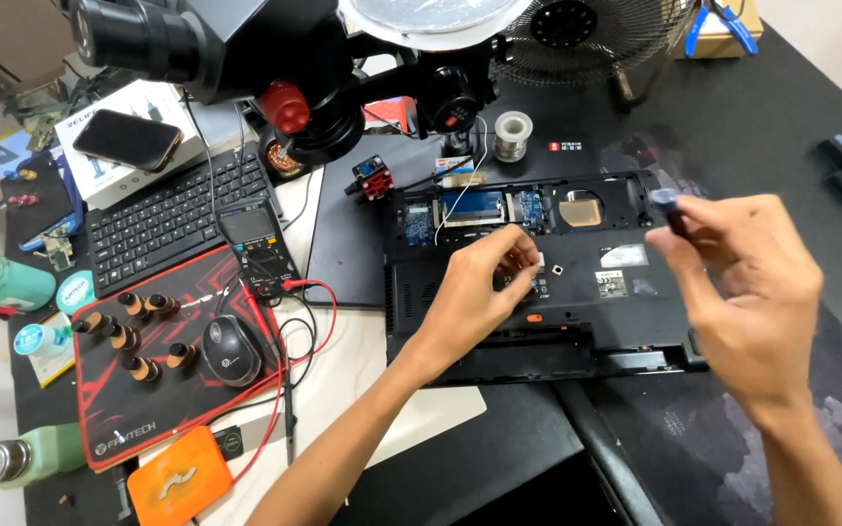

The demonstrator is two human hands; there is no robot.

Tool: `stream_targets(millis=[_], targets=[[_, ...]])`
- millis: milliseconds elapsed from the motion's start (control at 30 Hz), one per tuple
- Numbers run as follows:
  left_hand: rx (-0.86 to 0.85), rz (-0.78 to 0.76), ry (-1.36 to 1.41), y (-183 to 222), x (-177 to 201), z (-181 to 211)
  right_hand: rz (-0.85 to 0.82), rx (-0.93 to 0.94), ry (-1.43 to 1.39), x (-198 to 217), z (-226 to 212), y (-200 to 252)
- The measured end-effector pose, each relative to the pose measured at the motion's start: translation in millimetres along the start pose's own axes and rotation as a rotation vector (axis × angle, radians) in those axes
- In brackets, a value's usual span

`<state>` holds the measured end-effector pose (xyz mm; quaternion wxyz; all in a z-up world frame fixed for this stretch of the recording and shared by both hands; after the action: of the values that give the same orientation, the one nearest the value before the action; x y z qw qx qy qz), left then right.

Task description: The person is repairing a laptop by reassembling the chassis and using a screwdriver to secure components.

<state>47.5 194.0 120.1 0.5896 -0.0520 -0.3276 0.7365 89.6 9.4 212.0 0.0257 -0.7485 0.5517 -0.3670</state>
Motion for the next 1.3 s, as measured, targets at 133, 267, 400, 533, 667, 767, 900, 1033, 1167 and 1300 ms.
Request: stream_targets(millis=[133,267,400,533,667,767,900,1033,1167,1300], targets=[[0.068,0.001,0.001,-0.6,1.3,-5.3,0.122,0.031,-0.243,19.4,-2.2,7.4],[0.077,0.001,0.01,0.2,0.1,-8.4,0.118,0.003,-0.353,22.3,2.1,6.8],[0.092,0.002,0.038,0.6,-0.3,-13.6,0.084,-0.041,-0.396,19.7,8.9,5.4],[0.163,0.015,0.081,3.0,-0.4,-21.9,0.073,-0.019,-0.39,18.3,13.9,7.4],[0.175,0.016,0.088,0.7,0.0,-22.7,0.082,-0.015,-0.403,19.1,13.2,5.5],[0.168,0.023,0.084,1.0,1.1,-21.8,0.071,-0.016,-0.405,18.9,14.4,6.4],[0.177,0.029,0.087,1.6,2.5,-20.9,0.062,-0.018,-0.427,16.3,16.8,8.5],[0.214,0.031,0.099,2.7,3.9,-21.8,0.062,-0.048,-0.455,14.6,19.9,9.2],[0.199,0.022,0.104,0.9,4.6,-18.1,0.053,-0.027,-0.421,14.1,14.9,7.1],[0.194,0.015,0.106,1.6,4.2,-17.1,0.05,-0.002,-0.37,13.8,14.6,6.6]])
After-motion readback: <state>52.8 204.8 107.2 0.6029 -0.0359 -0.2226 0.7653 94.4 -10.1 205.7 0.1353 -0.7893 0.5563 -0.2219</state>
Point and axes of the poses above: each hand's wrist, its own y-axis away from the middle knuckle, its own x-axis out of the back of the hand, z = x × y, the point moved 9 cm from there along -y, towards the middle knuckle, and after that the axes turned 8 degrees about -x, right-handed, at the moved point
